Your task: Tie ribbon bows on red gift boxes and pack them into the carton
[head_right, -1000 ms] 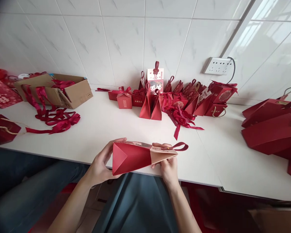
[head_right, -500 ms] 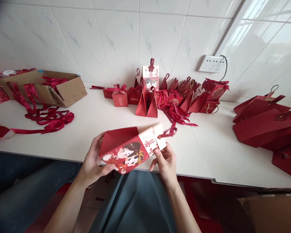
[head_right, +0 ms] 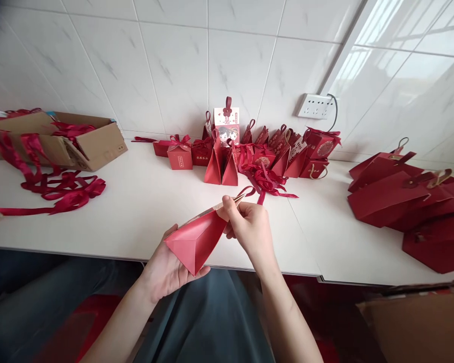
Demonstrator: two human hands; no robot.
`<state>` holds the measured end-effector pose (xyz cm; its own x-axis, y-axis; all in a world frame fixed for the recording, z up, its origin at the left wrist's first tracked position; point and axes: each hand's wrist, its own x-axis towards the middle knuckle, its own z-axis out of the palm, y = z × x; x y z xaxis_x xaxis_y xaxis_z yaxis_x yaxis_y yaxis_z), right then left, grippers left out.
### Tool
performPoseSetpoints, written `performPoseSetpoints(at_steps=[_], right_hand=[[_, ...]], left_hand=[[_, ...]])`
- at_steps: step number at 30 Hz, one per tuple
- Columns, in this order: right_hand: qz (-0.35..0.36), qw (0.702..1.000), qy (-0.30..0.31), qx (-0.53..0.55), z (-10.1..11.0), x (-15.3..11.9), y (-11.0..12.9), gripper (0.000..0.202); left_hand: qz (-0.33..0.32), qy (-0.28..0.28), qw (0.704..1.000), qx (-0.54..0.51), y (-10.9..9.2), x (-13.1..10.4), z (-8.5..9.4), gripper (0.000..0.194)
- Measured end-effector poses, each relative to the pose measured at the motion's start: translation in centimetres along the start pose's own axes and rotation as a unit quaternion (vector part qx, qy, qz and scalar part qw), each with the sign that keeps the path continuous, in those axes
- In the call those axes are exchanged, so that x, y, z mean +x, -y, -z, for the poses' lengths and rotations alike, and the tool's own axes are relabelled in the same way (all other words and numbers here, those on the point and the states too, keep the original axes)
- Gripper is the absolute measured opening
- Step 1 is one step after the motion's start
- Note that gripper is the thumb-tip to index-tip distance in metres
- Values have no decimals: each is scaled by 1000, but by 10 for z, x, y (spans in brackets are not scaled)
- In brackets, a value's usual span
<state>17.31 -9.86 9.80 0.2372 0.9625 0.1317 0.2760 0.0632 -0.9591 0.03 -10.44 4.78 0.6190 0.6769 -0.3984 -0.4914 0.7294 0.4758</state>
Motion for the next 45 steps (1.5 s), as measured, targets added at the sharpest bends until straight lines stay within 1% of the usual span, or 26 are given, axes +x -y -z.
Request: performPoseSetpoints(at_steps=[2, 4, 5, 7, 8, 10, 12, 13, 15, 18, 21, 23, 25, 27, 28, 30, 31, 32, 34, 36, 38, 41, 43, 45], right_hand=[[12, 1000, 3, -7, 0, 2, 0, 55], [24, 1000, -4, -7, 0, 1, -3, 55], [32, 999, -10, 1, 1, 1, -6, 54], [49, 998, -18, 31, 3, 1, -15, 50], [57, 997, -18, 50, 4, 1, -19, 47], [71, 994, -11, 84, 6, 2, -29, 41], [79, 991, -6, 108, 9, 4, -39, 37], [81, 990, -4, 119, 9, 5, -44, 36], [76, 987, 0, 143, 10, 6, -52, 36], [59, 985, -2, 163, 10, 5, -61, 31], [54, 986, -40, 151, 9, 1, -65, 24], [46, 986, -65, 147, 9, -1, -67, 24], [39, 985, -69, 156, 9, -2, -69, 26], [41, 981, -52, 182, 11, -2, -71, 28], [44, 978, -43, 198, 12, -3, -71, 29], [50, 973, -35, 223, 15, -5, -69, 31], [53, 972, -37, 225, 16, -7, -67, 31], [56, 973, -43, 220, 17, -9, -63, 32], [57, 978, -57, 190, 18, -13, -53, 36], [47, 985, -74, 148, 18, -16, -42, 43], [33, 990, -81, 114, 17, -18, -33, 47], [24, 993, -80, 89, 16, -20, -24, 48], [25, 993, -83, 80, 16, -20, -22, 48], [27, 993, -82, 79, 16, -20, -22, 48]], left_hand=[[-11, 1, 1000, -2, 1, 1, -1, 52], [-41, 6, 999, 21, 2, 2, 0, 53], [-70, 3, 997, 43, 3, 2, 1, 53], [-158, -15, 981, 108, 6, 2, 4, 53], [-210, -33, 966, 150, 7, 2, 5, 53], [-300, -69, 921, 241, 9, 0, 7, 58], [-356, -82, 876, 316, 11, -3, 7, 68], [-374, -79, 860, 338, 12, -5, 7, 72], [-400, -62, 842, 358, 14, -8, 5, 76], [-420, -42, 829, 367, 19, -12, 1, 79], [-426, -25, 819, 384, 21, -14, 0, 81], [-425, -22, 814, 395, 22, -16, -1, 84], [-418, -16, 812, 408, 21, -17, 0, 89], [-406, -19, 818, 406, 19, -17, 0, 93], [-397, -24, 828, 395, 18, -16, 0, 96], [-370, -30, 859, 352, 14, -12, 0, 96], [-346, -31, 881, 321, 12, -10, 0, 92], [-311, -26, 905, 289, 10, -7, 0, 85], [-219, -18, 951, 217, 9, -1, 0, 69], [-134, -11, 979, 153, 9, 3, -1, 61], [-76, -1, 991, 109, 11, 5, -4, 56], [-30, 11, 997, 68, 15, 5, -9, 53], [-22, 16, 998, 58, 16, 5, -10, 53], [-32, 21, 997, 63, 17, 5, -11, 53]])
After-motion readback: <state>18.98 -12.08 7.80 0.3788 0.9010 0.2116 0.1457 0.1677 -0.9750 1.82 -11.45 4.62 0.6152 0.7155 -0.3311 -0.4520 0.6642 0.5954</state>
